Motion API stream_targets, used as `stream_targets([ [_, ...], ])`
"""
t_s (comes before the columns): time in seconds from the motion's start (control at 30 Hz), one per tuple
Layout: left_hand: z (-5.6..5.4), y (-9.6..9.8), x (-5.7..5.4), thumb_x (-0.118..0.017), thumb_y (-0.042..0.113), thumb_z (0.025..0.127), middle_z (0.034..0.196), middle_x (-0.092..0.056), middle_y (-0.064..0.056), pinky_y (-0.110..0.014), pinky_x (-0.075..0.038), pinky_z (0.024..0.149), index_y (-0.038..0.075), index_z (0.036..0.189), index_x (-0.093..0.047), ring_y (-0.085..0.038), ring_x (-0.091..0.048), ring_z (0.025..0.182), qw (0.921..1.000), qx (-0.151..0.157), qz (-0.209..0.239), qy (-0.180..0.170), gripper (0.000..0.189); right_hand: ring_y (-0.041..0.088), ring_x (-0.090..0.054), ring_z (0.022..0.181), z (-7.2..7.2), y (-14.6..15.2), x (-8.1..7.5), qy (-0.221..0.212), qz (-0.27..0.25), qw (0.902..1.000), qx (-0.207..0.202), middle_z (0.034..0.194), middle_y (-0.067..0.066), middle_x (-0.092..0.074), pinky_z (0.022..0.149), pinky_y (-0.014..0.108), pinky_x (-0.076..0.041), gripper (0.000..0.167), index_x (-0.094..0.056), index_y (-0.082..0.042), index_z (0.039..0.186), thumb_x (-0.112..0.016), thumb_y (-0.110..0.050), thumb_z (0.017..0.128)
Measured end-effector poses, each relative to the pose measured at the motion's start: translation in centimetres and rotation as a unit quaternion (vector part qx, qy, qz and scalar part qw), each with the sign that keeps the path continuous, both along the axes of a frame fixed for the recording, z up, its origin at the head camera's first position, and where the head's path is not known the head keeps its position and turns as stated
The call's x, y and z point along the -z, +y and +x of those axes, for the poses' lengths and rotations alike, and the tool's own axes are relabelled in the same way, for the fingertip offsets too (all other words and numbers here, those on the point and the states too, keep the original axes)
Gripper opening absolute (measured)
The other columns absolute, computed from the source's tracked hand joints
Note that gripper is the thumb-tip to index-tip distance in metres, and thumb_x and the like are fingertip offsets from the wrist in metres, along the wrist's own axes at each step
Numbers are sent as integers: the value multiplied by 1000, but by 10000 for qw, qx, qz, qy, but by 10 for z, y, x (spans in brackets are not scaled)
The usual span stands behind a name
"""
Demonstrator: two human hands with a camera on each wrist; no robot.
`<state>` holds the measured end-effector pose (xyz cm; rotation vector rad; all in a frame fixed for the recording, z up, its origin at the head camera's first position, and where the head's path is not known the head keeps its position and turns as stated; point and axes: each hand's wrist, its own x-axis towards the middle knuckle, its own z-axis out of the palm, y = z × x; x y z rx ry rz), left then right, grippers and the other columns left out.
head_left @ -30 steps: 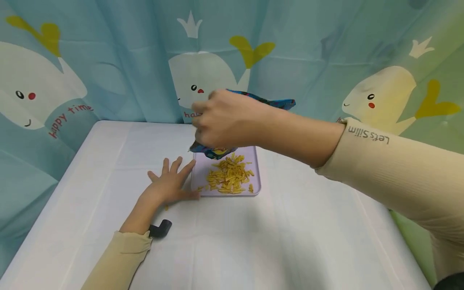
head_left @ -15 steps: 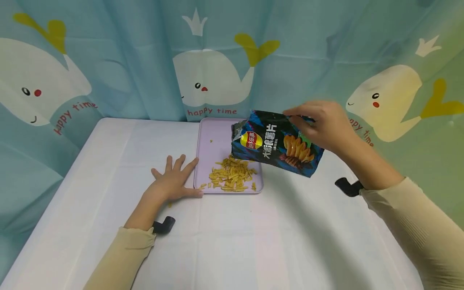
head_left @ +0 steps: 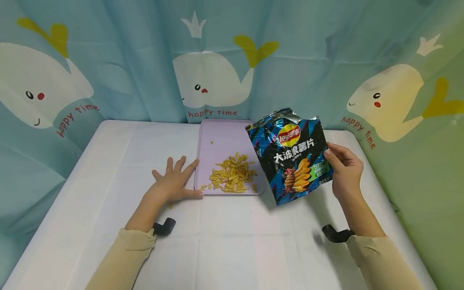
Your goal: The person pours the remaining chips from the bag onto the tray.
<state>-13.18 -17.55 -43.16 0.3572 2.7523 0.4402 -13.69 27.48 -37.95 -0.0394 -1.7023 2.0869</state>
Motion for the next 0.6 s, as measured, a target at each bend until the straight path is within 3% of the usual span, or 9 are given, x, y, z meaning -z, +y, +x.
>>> stream_targets([
  [0.1,-1,0,-1,-71,73,74,165,-6,-25,-90,-2,93,25,161,-16,-59,6,146,10000,24,-4,-20,113,14,-64,75,9,-2,18,-573,-1079,9921,272,88,2,-69,61,21,-54,16,-75,-2,106,-69,1,91],
  [0.23,0,1,0,-71,72,75,165,-6,-25,-90,-2,93,24,161,-16,-59,6,146,10000,16,-7,-20,113,14,-67,76,16,-2,37,-1156,-2247,9674,173,92,1,-72,61,24,-56,14,-73,-8,106,-66,-4,94],
  [0.4,-1,1,0,-70,72,75,165,-6,-25,-90,-3,93,24,161,-16,-59,5,146,10000,24,-29,-14,112,12,-61,90,18,0,52,-1798,-2631,9476,220,99,-2,-73,71,23,-54,12,-69,-14,107,-65,-10,96],
  [0.6,-2,1,2,-69,74,75,165,-5,-25,-90,-2,93,25,161,-15,-59,6,146,10000,47,-54,-9,113,13,-53,103,14,5,56,-2144,-2625,9403,314,107,-4,-70,76,21,-54,19,-65,-15,112,-70,-13,94],
])
